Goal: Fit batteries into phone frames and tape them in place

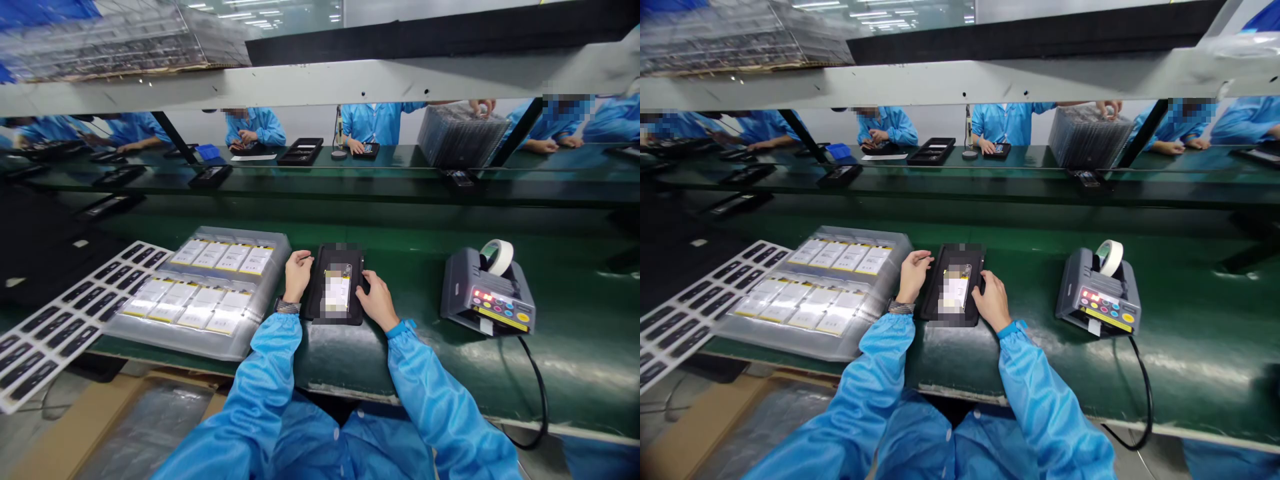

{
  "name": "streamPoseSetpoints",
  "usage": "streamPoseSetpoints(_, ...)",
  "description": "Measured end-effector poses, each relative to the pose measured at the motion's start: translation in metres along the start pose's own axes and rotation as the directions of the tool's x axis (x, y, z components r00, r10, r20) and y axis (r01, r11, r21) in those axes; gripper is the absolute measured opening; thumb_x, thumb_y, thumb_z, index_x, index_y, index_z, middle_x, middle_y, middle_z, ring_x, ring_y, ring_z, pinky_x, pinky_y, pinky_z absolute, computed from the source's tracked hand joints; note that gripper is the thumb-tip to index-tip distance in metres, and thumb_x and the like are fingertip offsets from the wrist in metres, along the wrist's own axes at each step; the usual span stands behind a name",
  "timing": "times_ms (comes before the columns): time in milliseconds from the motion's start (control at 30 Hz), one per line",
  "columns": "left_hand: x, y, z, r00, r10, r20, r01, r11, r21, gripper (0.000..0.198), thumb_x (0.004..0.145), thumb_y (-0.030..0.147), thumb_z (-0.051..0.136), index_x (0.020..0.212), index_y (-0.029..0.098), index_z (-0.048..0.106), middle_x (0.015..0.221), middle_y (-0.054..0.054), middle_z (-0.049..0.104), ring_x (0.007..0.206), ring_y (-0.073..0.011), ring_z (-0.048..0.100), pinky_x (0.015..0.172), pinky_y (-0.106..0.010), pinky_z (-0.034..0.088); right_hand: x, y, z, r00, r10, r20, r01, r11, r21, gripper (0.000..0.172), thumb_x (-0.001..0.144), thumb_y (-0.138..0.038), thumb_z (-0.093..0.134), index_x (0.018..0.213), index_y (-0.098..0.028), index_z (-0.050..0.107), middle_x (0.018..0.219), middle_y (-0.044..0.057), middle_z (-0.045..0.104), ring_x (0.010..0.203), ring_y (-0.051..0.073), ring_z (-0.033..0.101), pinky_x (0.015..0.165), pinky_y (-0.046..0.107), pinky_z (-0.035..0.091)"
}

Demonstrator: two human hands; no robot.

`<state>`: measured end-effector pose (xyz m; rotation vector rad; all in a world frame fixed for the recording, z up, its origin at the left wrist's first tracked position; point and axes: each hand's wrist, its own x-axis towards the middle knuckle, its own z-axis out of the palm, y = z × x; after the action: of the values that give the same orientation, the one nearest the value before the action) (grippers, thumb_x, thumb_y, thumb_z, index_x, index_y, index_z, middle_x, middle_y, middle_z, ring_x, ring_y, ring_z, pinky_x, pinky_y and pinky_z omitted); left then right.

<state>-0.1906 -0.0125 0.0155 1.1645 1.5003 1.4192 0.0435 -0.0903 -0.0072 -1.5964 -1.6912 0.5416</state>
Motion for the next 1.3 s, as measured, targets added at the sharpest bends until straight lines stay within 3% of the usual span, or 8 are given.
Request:
streamPoseSetpoints(133, 0.0, -0.001, 0.001, 1.0, -0.022, 0.005, 0.022, 1.0, 0.001, 0.019, 0.08, 0.021, 0.067, 0.098, 0.015, 0.065, 0.108, -0.013, 0.071, 0.092, -0.024, 0.073, 0.083, -0.038, 0.058, 0.0, 0.0, 0.0, 1.0, -0.006, -0.006, 0.006, 1.0, -0.006, 0.038, 0.088, -0.021, 0.06, 0.126, -0.018, 0.059, 0.124, 0.012, 0.07, 0.12, 0.029, 0.065, 0.108, 0.045, 0.049)
streamPoseSetpoints(567, 0.001, 0.003, -0.001, 0.999, -0.037, -0.013, 0.036, 0.996, -0.08, 0.018, 0.083, 0.022, 0.06, 0.101, 0.016, 0.063, 0.116, -0.012, 0.07, 0.101, -0.0234, 0.074, 0.081, -0.033, 0.058, 0.0, 0.002, 0.001, 1.0, -0.012, 0.001, 0.012, 1.0, 0.0, 0.039, 0.088, -0.021, 0.06, 0.127, -0.019, 0.058, 0.125, 0.012, 0.07, 0.121, 0.03, 0.064, 0.108, 0.046, 0.049)
streamPoseSetpoints(700, 0.0, 0.003, -0.001, 0.998, -0.069, -0.007, 0.069, 0.995, -0.078, 0.018, 0.078, 0.02, 0.065, 0.096, 0.015, 0.064, 0.106, -0.013, 0.072, 0.097, -0.0248, 0.074, 0.079, -0.033, 0.058, 0.0, 0.0, 0.0, 1.0, -0.001, 0.004, 0.001, 1.0, -0.009, 0.039, 0.088, -0.021, 0.061, 0.127, -0.018, 0.058, 0.125, 0.012, 0.07, 0.12, 0.03, 0.065, 0.108, 0.046, 0.049)
streamPoseSetpoints(867, 0.0, 0.003, -0.003, 0.999, -0.049, 0.013, 0.05, 0.993, -0.108, 0.02, 0.084, 0.025, 0.059, 0.102, 0.016, 0.063, 0.12, -0.012, 0.07, 0.102, -0.0229, 0.074, 0.082, -0.032, 0.059, -0.001, -0.001, -0.001, 1.0, -0.013, -0.002, 0.013, 1.0, -0.005, 0.038, 0.088, -0.021, 0.059, 0.127, -0.019, 0.058, 0.125, 0.012, 0.07, 0.121, 0.029, 0.065, 0.108, 0.046, 0.049)
streamPoseSetpoints(1100, 0.001, -0.004, -0.001, 0.996, -0.083, 0.034, 0.083, 0.996, 0.021, 0.024, 0.075, 0.018, 0.072, 0.098, 0.017, 0.065, 0.106, -0.011, 0.073, 0.096, -0.0247, 0.072, 0.093, -0.042, 0.058, 0.0, -0.003, -0.003, 1.0, -0.007, 0.007, 0.007, 1.0, -0.007, 0.04, 0.087, -0.023, 0.057, 0.126, -0.018, 0.058, 0.125, 0.013, 0.071, 0.121, 0.031, 0.066, 0.108, 0.047, 0.05)
streamPoseSetpoints(1300, -0.009, -0.001, 0.004, 0.999, 0.004, 0.037, -0.009, 0.992, 0.125, 0.033, 0.076, 0.012, 0.07, 0.106, 0.019, 0.062, 0.092, -0.012, 0.074, 0.084, -0.0268, 0.073, 0.083, -0.045, 0.06, 0.0, 0.007, -0.001, 0.999, -0.049, 0.014, 0.049, 0.999, 0.009, 0.048, 0.088, -0.039, 0.049, 0.128, -0.015, 0.059, 0.128, 0.018, 0.07, 0.121, 0.034, 0.066, 0.105, 0.049, 0.052)
